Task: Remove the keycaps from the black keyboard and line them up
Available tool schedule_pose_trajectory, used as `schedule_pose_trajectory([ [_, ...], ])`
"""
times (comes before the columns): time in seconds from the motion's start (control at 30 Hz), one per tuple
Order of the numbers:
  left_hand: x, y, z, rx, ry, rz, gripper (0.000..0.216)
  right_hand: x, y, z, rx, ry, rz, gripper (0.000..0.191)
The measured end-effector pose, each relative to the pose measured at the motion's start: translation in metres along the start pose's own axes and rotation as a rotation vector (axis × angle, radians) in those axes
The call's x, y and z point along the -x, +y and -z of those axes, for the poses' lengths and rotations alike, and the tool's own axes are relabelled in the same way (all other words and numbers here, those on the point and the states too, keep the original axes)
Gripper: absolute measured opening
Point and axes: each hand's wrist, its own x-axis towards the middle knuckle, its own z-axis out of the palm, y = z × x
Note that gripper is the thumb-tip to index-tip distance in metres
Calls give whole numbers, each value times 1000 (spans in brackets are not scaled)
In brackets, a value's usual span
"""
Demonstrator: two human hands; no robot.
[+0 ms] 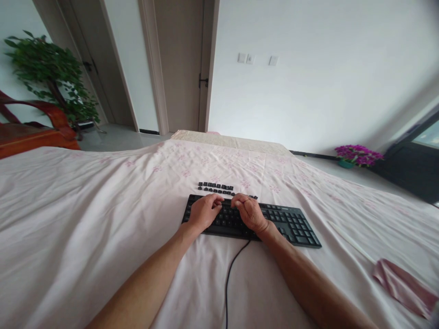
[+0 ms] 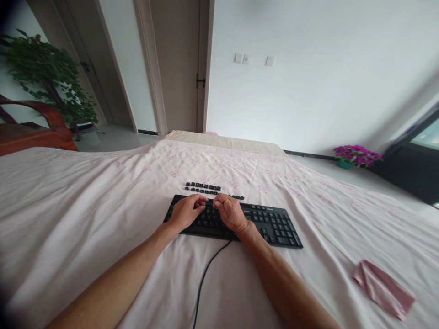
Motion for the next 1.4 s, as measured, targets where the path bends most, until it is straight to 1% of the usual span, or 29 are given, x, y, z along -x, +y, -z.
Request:
schedule_pose_trajectory([
  [0.1, 0, 0, 0, -17, -1, -33, 21, 3, 0, 0, 27, -14, 94, 23],
  [0.2, -1, -2, -1, -27, -19, -44, 24, 5, 0, -1, 34, 20, 122, 21],
  [0.33, -1, -4, -2, -49, -45, -36, 34, 9, -1, -1, -12, 76, 99, 22],
  [0.43, 0, -4, -2, -56, -42, -54, 35, 8, -4, 1, -79, 90, 55, 24],
  [0.57, 2, 0, 0, -67, -54, -95, 38, 7, -7, 2, -167, 59, 41, 27],
  [0.63, 2, 2, 2, -81, -65, -110, 37, 6, -8, 2, -205, 52, 62, 28],
  [0.77, 1, 3, 3, -102, -73, -110, 24, 6, -9, 1, -241, 32, 77, 28],
  [0.9, 0, 3, 2, -108, -85, -51, 19, 5, -9, 2, -233, 17, 57, 28],
  [0.97, 0, 3, 2, -106, -95, -16, 18, 5, -10, 1, -226, 25, 76, 27],
  [1.07, 1, 4, 1, -69, -92, 0, 19, 3, -12, 2, -185, 48, 140, 24],
  [1.17, 1, 3, -1, -29, -70, 8, 24, 3, -12, 4, -83, 87, 179, 23],
  [1.3, 0, 3, -1, -3, -48, 49, 22, 1, -10, 9, 88, 192, 121, 23],
  [1.33, 0, 3, -1, -2, -47, 55, 22, 0, -10, 9, 137, 186, 94, 23],
  [1.4, 0, 4, 0, -1, -42, 64, 24, -2, -9, 9, 230, 111, 49, 24],
])
